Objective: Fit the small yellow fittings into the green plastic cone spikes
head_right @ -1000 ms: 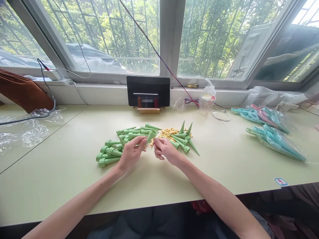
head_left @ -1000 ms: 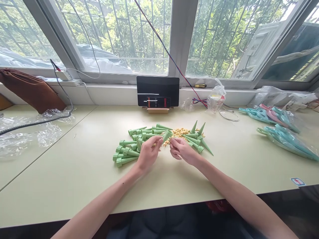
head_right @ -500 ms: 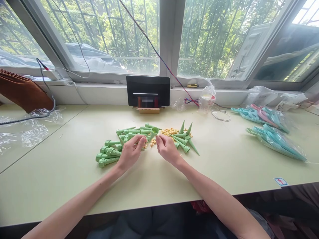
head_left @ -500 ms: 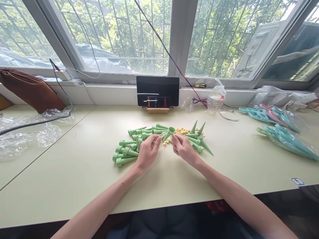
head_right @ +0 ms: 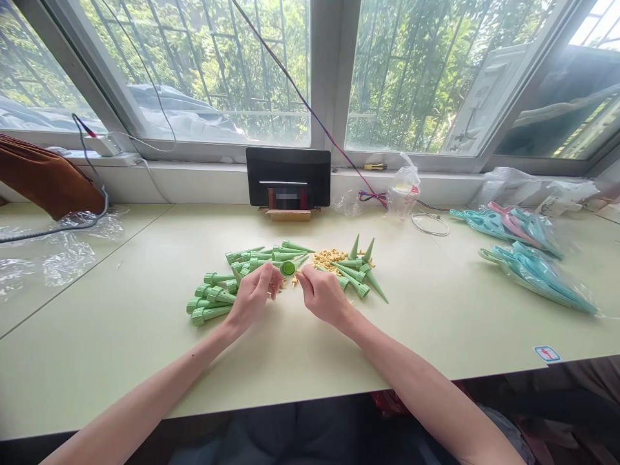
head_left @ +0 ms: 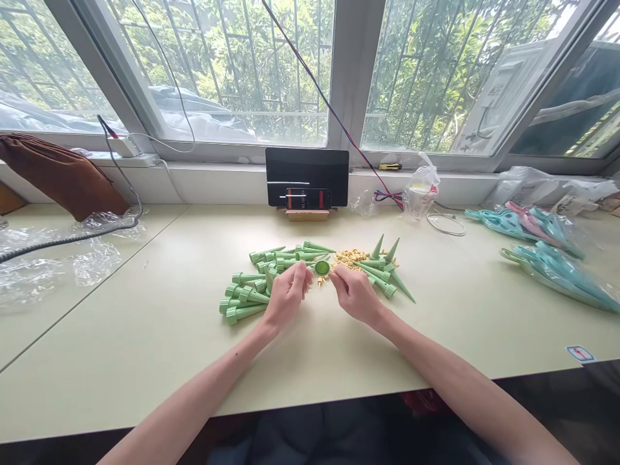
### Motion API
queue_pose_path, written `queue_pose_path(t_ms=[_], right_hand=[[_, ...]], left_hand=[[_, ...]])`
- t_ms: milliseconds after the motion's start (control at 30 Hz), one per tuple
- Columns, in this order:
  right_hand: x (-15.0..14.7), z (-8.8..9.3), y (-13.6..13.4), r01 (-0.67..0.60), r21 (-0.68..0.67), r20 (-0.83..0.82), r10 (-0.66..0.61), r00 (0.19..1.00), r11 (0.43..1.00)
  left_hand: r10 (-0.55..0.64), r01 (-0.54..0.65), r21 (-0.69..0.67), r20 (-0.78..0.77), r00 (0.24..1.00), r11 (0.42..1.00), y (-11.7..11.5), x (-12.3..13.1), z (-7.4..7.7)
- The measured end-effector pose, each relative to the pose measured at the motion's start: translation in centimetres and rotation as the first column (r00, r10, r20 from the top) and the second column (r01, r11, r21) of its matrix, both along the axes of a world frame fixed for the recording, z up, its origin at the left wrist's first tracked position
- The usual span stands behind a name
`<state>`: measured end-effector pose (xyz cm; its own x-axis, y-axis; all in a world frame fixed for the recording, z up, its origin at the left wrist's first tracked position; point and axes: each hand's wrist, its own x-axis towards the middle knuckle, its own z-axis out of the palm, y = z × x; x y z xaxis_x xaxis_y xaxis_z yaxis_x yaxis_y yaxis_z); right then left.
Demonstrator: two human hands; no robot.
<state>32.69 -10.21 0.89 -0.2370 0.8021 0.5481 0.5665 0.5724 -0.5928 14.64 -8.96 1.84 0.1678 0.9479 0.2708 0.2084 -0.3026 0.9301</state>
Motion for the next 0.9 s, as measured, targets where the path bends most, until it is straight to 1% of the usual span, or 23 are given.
queue_pose_path(t_ms=[100, 300, 600, 800, 900], right_hand=[[-0.02, -0.01, 0.0, -0.001, 0.039, 0.091, -0.003, 0.996, 0.999], [-0.08, 0.29, -0.16, -0.034, 0.05, 0.245, 0.021, 0.969, 0.998], [-0.1, 0.08, -0.21, -0.025, 0.07, 0.357, -0.002, 0.934, 0.997], [0.04, -0.11, -0.03, -0.032, 0.064, 0.386, 0.005, 0.923, 0.997], [0.16, -0.13, -0.02, -0.035, 0.052, 0.383, 0.012, 0.924, 0.998]], left_hand=[[-0.05, 0.054, -0.069, 0.057, 0.997, 0.996, -0.12, 0.05, 0.09], [-0.097, 0.099, -0.114, 0.029, 0.995, 0.989, -0.29, -0.01, 0.15], [-0.132, 0.133, -0.123, 0.018, 0.991, 0.983, -0.44, 0.05, 0.62], [-0.172, 0.187, -0.188, 0.097, 0.98, 0.964, -0.52, 0.0, 0.26], [-0.187, 0.2, -0.181, 0.086, 0.979, 0.963, -0.49, -0.14, 0.13]])
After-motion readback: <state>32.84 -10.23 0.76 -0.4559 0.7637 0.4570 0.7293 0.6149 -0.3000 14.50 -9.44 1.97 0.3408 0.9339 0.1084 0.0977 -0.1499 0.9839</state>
